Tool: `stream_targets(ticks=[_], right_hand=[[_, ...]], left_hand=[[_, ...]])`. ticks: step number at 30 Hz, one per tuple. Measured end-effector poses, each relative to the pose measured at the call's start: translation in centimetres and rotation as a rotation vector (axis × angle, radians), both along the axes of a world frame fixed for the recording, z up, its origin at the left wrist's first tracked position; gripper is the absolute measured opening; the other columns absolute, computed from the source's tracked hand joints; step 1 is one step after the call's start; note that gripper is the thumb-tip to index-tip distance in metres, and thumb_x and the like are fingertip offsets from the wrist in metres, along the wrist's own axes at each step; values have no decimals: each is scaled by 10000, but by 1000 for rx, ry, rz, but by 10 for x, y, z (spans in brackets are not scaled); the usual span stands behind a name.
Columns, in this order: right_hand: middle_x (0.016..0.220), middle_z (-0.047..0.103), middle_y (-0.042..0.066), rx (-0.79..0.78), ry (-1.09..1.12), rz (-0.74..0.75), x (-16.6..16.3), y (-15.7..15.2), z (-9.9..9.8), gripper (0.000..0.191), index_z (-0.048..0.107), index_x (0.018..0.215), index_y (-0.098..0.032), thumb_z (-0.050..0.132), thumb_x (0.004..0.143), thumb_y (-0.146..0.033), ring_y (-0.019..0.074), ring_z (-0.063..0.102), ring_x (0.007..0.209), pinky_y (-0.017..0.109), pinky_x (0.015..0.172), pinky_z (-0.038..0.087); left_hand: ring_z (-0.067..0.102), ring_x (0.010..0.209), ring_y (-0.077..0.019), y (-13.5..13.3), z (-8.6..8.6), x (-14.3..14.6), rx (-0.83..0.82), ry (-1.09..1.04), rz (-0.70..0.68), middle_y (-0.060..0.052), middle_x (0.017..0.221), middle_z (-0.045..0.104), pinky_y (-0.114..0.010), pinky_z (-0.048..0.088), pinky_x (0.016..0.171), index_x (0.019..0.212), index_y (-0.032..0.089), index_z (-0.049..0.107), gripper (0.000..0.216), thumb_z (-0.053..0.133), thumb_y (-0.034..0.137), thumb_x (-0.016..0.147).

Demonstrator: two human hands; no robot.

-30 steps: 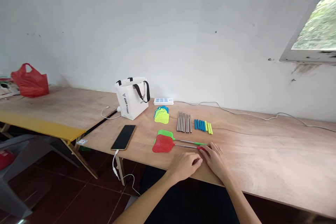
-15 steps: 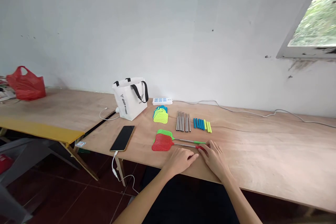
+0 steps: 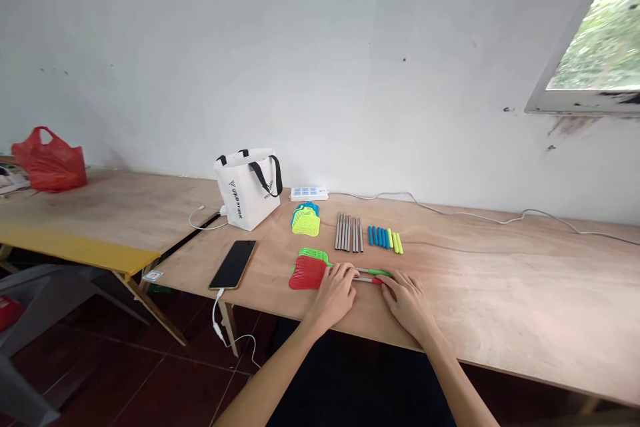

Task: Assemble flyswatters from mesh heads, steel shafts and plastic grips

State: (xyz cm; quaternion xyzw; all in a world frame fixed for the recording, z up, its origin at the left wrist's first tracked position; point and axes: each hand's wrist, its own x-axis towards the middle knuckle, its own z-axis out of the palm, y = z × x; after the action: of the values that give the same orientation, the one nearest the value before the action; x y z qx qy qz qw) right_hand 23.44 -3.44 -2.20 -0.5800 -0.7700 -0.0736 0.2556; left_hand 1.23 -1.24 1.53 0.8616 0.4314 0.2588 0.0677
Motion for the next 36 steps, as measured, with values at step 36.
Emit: stream_targets(ticks=[36], right_hand=[[1065,722,61,-21,30,24,-7,-5,10,376,697,1166,-297,339,1060,-339,230,684,925,334,771,512]], left_hand=[[689,841,-214,4,8,-9,-167,47,38,-26,895,730,-285,459,727,994,239,642,213,469,357,1026]])
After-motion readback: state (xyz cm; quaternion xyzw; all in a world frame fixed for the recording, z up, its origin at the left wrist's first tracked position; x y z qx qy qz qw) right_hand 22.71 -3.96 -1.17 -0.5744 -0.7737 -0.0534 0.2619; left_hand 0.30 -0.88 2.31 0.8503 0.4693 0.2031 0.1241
